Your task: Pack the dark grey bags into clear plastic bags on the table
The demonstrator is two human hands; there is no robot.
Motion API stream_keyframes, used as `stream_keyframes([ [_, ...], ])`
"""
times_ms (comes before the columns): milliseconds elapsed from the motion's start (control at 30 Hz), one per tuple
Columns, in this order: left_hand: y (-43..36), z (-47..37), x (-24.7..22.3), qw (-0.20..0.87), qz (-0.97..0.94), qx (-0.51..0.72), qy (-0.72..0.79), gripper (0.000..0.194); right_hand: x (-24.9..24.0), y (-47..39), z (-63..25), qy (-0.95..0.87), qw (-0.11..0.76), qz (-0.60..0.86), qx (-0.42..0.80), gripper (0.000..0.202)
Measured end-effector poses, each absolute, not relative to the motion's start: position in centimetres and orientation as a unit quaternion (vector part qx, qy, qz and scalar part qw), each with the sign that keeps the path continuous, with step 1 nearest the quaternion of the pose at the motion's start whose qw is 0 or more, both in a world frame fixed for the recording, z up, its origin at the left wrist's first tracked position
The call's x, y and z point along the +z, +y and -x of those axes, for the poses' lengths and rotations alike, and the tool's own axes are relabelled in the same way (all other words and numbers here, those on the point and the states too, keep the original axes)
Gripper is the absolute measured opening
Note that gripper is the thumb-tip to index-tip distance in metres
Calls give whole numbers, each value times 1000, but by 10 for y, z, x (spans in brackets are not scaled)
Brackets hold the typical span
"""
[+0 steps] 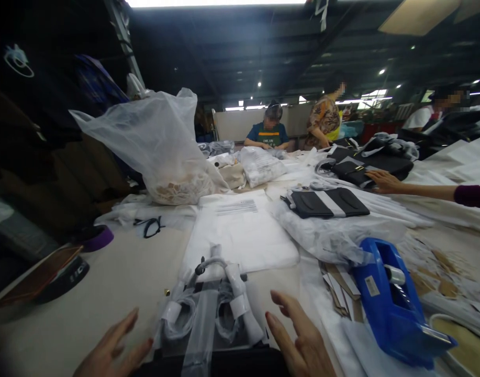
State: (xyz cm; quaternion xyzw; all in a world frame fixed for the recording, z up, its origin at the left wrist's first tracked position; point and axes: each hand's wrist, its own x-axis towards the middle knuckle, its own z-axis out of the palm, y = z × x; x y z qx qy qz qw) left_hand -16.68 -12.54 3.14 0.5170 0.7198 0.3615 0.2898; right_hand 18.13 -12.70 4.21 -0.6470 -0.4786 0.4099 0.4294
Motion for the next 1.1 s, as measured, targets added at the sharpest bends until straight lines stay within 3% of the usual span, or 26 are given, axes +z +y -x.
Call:
stream_keyframes([
  [100,-89,150,61,131,-659,368,643,49,69,-75,-158,-558,445,590,378,42],
  [233,-42,108,80,116,-781,242,564,33,79,-21,-119,-642,383,515,420,32],
  [500,-12,93,75,121,-826,152,529,29,70,6,-118,-650,259,453,553,29],
  [800,-4,81,66,78,-866,208,448,26,68,4,-113,-610,258,445,603,27],
  [1100,3,83,67,148,-880,193,407,39,62,27,-135,-643,218,372,633,34],
])
